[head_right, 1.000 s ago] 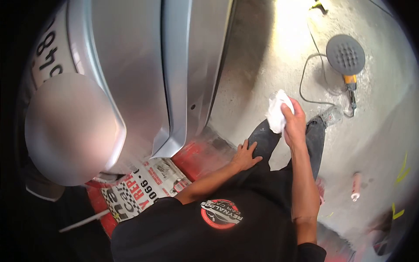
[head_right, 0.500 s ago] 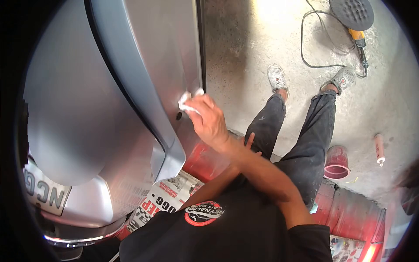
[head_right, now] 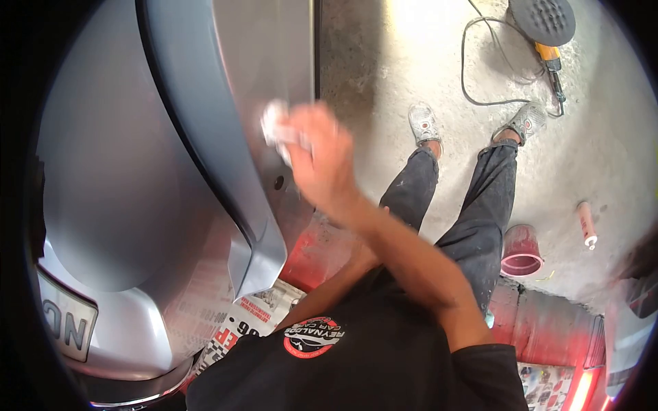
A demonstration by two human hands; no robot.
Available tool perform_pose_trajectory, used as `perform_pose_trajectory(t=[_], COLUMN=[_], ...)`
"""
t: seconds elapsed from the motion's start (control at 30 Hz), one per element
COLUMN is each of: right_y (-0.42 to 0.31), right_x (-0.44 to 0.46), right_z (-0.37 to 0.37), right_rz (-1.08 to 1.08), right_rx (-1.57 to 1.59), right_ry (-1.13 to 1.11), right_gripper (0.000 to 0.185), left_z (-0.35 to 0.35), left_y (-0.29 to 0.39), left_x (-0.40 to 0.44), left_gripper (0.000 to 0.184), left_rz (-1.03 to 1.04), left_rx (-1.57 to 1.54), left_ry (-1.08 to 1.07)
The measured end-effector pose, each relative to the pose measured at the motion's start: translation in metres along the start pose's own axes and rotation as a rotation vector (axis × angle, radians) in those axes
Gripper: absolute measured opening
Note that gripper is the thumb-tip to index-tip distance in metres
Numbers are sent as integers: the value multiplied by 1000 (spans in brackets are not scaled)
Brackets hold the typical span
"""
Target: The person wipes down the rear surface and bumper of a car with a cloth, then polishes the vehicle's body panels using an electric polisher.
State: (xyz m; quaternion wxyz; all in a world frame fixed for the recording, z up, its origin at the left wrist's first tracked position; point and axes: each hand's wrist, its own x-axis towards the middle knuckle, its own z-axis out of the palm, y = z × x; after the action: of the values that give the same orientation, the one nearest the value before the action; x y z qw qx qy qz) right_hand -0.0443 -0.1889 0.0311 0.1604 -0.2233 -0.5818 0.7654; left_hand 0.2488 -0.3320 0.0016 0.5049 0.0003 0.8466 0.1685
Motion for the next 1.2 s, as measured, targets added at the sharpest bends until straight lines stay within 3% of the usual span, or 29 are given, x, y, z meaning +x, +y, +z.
perform_pose_trajectory(t=[0.03,0.1,0.2,0.23,0.27,0.33,0.37,0.47,0.53,0.6,0.63,0.77,0.87,0.93,1.0,1.07,1.2], right_y=[0,21,48,51,45,39,42,42,39,34,28,37,18,20,23,-19,-78], right_x=[34,87,21,-26,-76,-138,-131,-25,56,79,62,-63,-34,-6,9,23,7], right_z=[2,2,2,3,0,-2,2,3,3,5,4,-4,-29,-46,-70,-87,-99], right_rz=[131,149,93,210,497,763,694,372,172,125,-77,129,587,915,874,976,947], right_rx=[85,53,-174,-95,-90,5,-4,-5,-56,46,-115,-143,-148,80,245,316,67], right_ry=[16,59,146,129,43,-39,3,126,133,162,151,-88,-375,-370,-320,-315,-610], right_gripper=[20,18,19,19,21,22,21,22,22,18,14,18,19,25,31,34,31], left_z=[-10,-34,-25,-22,-20,-24,-25,-29,-23,-48,-37,-17,-30,-11,2,31,79], left_y=[14,44,23,20,17,27,27,11,17,42,32,24,62,77,88,93,115], left_x=[1,3,4,4,5,9,9,1,13,6,4,1,-4,-16,-23,-38,-77], left_gripper=[87,88,90,91,92,95,96,93,89,88,88,88,87,86,85,81,77], left_rz=[-106,-249,-195,-193,-190,-257,-258,100,-173,-251,-219,-197,-288,-293,-309,-310,-339], left_rx=[49,106,65,107,148,362,361,120,135,125,150,85,46,0,-47,-184,-373], left_ry=[-51,-119,-125,-139,-152,-198,-198,3,-144,-129,-78,-95,-126,1,73,191,325])
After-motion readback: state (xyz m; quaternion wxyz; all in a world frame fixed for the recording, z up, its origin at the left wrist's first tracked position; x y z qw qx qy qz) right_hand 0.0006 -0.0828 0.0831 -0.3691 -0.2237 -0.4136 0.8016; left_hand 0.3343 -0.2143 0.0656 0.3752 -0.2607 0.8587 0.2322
